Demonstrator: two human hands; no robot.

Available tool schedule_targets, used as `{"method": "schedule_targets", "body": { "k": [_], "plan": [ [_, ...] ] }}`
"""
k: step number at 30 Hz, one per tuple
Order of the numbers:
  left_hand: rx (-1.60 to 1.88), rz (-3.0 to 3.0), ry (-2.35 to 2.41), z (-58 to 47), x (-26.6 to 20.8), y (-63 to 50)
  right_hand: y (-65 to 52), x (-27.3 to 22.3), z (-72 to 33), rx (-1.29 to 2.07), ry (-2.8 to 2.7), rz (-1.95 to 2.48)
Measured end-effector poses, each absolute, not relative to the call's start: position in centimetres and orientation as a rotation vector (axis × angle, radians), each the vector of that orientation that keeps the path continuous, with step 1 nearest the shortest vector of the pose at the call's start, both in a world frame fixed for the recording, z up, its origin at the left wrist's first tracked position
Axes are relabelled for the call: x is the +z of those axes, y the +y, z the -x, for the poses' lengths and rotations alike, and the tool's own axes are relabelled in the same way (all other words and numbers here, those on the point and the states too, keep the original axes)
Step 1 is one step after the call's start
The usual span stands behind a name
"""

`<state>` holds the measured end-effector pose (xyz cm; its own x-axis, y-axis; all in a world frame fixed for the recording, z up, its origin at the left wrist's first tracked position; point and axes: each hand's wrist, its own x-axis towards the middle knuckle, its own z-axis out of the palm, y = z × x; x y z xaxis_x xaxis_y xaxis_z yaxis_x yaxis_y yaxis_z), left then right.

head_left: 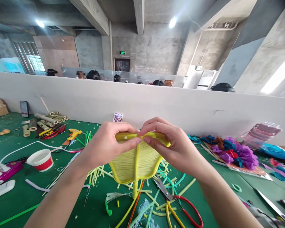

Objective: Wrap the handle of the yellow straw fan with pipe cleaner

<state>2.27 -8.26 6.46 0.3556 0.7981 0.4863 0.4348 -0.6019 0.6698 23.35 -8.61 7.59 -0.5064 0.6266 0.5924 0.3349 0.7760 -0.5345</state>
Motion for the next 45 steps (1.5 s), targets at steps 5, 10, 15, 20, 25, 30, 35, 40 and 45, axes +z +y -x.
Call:
{"method": "schedule_targets", "body": {
  "k": [5,10,15,20,25,30,35,40,45],
  "plan": [
    [1.142,-2.171,1.062,-2.4,6.5,-8.3,-8.6,7.6,-23.3,0.428,-2.140,0.704],
    [1.154,-2.199,1.052,-2.4,6.4,-8.1,-8.5,6.7,-23.4,0.354,-2.080,0.699],
    [1.148,-2.228,1.074,-2.3,6.2,-8.2,-8.7,6.5,-23.6,0.315,-2.074,0.730],
    [1.157,-2.252,1.081,-2.7,6.3,-8.7,-9.1,7.4,-23.7,0.214,-2.173,0.729],
    [1.153,-2.289,1.047,-3.0,6.4,-8.7,-9.0,8.0,-23.9,0.332,-2.243,0.727],
    [1.155,-2.268,1.075,-2.8,6.3,-8.5,-8.9,7.3,-23.8,0.136,-2.209,0.681],
    [1.164,-2.254,1.067,-2.7,6.2,-8.5,-8.9,5.3,-23.6,-0.210,-2.111,0.576],
    [1.203,-2.298,1.087,-2.8,6.0,-8.5,-8.9,4.5,-23.8,-0.365,-2.070,0.514],
    [1.219,-2.336,1.035,-2.8,6.0,-8.6,-8.9,4.3,-23.9,-0.327,-2.027,0.470]
  ]
}}
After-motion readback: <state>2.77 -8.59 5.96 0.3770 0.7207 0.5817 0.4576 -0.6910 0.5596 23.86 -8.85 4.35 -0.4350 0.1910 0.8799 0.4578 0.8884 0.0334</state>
